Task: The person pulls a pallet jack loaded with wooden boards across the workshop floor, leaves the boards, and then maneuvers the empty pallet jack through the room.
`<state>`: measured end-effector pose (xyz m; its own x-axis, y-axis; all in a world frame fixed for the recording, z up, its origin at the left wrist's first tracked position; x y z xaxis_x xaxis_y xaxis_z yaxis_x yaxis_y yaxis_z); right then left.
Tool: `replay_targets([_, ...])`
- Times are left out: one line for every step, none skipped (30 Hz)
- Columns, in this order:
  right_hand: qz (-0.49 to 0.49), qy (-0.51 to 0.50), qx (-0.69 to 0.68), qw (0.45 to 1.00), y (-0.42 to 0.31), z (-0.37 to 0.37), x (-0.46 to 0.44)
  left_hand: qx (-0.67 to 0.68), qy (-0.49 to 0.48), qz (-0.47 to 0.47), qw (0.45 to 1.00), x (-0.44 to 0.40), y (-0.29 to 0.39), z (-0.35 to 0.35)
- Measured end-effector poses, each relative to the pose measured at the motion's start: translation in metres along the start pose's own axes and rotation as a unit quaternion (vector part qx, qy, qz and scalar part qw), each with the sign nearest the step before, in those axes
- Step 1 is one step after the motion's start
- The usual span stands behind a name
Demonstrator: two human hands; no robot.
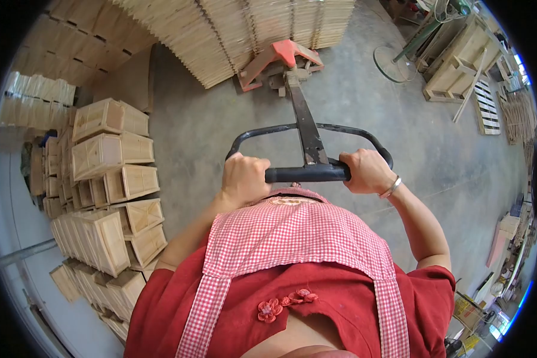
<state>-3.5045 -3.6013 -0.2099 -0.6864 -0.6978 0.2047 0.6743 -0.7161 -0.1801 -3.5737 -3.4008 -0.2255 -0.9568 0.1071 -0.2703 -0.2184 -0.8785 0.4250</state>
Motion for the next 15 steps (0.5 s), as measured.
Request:
replay_targets([0.007,-0.003,0.003,1.000,0.000,-0.006,0.003,-0.018,-0.006,0.007,1.000,0.004,0.000,-0.004])
replay_targets([0.003,0.004,0.006,1.000,0.000,-0.013,0.010,-0.020,-0.017,0.024,0.999,0.012,0.003,-0.008])
replay_targets([-0.002,0.011,0.010,1.000,0.000,-0.023,0.022,-0.020,-0.014,0.031,0.999,0.022,0.009,-0.015])
replay_targets([0.003,0.010,0.016,1.000,-0.002,-0.035,0.038,-0.032,-0.012,0.032,0.999,0.039,0.019,-0.023])
replay_targets([0.023,0.004,0.022,0.999,-0.011,-0.051,0.055,-0.043,-0.009,0.033,0.998,0.059,0.026,-0.031])
replay_targets([0.006,0.014,0.017,1.000,-0.015,-0.066,0.067,-0.046,-0.001,0.052,0.998,0.076,0.023,-0.038])
replay_targets([0.002,0.015,0.012,1.000,-0.023,-0.083,0.066,-0.058,-0.033,0.054,0.996,0.093,0.015,-0.054])
replay_targets([0.000,0.018,0.015,1.000,-0.028,-0.102,0.059,-0.069,-0.066,0.056,0.994,0.105,0.001,-0.069])
replay_targets([0.033,0.002,0.022,0.999,-0.038,-0.120,0.052,-0.073,-0.076,0.070,0.992,0.112,-0.013,-0.082])
replay_targets([0.009,0.013,0.018,1.000,-0.034,-0.129,0.050,-0.076,-0.090,0.072,0.990,0.112,-0.021,-0.097])
replay_targets([-0.015,0.024,0.015,0.999,-0.026,-0.138,0.045,-0.075,-0.085,0.096,0.989,0.112,-0.033,-0.113])
replay_targets([-0.026,0.005,0.021,0.999,-0.017,-0.160,0.040,-0.069,-0.063,0.092,0.991,0.114,-0.039,-0.133])
replay_targets([-0.036,0.005,0.028,0.999,-0.010,-0.173,0.042,-0.060,-0.041,0.058,0.996,0.108,-0.037,-0.143])
replay_targets([-0.058,0.014,0.033,0.998,-0.001,-0.179,0.044,-0.052,-0.039,0.050,0.997,0.107,-0.039,-0.153])
replay_targets([-0.080,0.024,0.039,0.996,0.010,-0.179,0.046,-0.064,-0.074,0.061,0.993,0.104,-0.039,-0.165])
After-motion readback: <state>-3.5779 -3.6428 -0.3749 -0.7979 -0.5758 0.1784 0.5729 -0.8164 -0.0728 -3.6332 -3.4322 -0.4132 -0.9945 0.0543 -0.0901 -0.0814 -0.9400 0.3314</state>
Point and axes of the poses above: each hand's wrist, its own x-axis away from the middle knuckle, its own z-axis out of the back of the hand, y = z × x, the point moved 9 cm from there along -x, towards the middle knuckle, and after that the axes turned 6 degrees about y, right-handed, at the moved point
